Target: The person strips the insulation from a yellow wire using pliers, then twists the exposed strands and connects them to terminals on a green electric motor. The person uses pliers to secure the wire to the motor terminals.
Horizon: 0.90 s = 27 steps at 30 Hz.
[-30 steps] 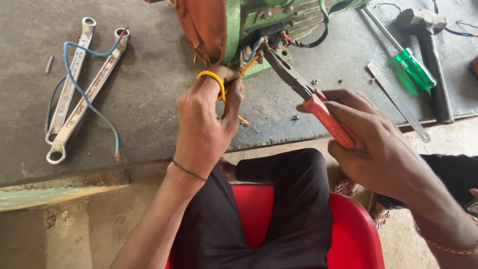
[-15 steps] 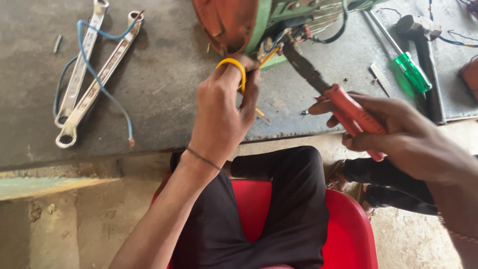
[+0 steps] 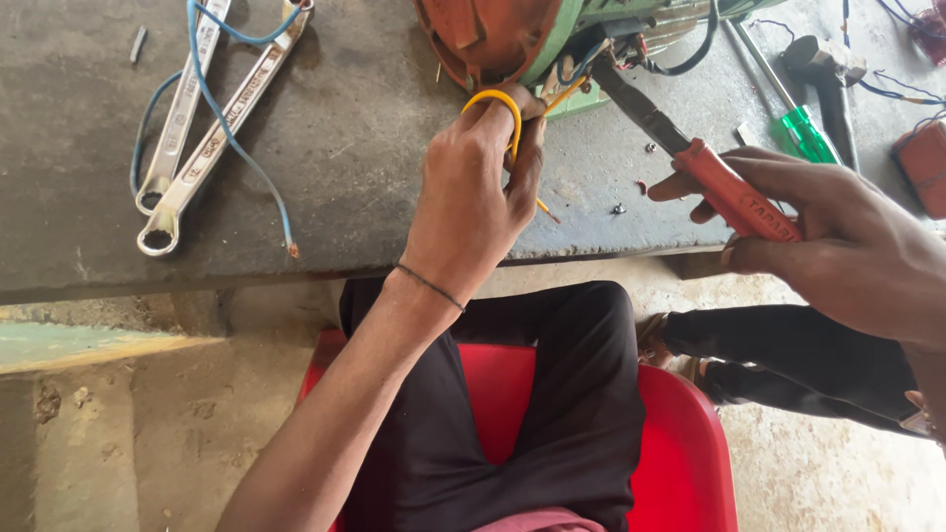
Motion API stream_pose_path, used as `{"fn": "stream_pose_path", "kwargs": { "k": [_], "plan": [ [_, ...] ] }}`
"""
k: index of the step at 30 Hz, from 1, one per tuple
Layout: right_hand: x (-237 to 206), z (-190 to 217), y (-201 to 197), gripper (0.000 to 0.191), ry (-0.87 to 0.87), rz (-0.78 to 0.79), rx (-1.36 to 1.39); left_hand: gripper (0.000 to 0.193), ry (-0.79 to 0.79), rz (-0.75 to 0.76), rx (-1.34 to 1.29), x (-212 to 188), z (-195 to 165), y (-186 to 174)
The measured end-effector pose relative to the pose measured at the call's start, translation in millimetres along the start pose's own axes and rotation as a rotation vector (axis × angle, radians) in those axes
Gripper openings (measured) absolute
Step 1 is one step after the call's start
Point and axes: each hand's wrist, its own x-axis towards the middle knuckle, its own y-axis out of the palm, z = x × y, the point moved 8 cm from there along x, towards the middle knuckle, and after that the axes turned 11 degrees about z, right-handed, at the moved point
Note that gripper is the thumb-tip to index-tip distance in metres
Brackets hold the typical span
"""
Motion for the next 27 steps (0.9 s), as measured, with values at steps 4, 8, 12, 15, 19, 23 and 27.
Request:
{"fn": "stream_pose_path", "kwargs": {
  "k": [4,8,12,15,19,23,27],
  "plan": [
    [-1.7,23.3,0.7,0.059,0.012,-0.049,-0.072,0.011,0.008,-0.009,0.001,0.2,0.2,-0.4],
    [-10.7,19.8,-2.0,0.046,0.394,-0.112,-0.284,0.010,0.010,0.002,0.022,0.6,0.4,0.9],
    [-11.0,18.3,1.3,0.036,0.366,-0.118,-0.313,0.010,0.004,0.008,0.018,1.6,0.9,1.6],
    [-5.0,3.4,1.6,0.048,0.220,-0.048,-0.091,0.010,-0.011,0.023,-0.005,1.1,2.1,2.5],
    [2.9,-13.1,2.1,0.072,-0.026,0.036,0.281,0.011,0.016,-0.003,0.004,0.6,-0.3,0.7],
    [3.9,-30.4,-3.0,0.074,0.044,0.043,0.189,0.011,0.019,-0.015,-0.011,0.4,0.1,-0.2],
    [2.7,-25.7,-5.0,0.074,0.049,0.077,0.196,0.012,0.031,-0.010,-0.002,-0.2,-0.7,0.1]
  ]
}}
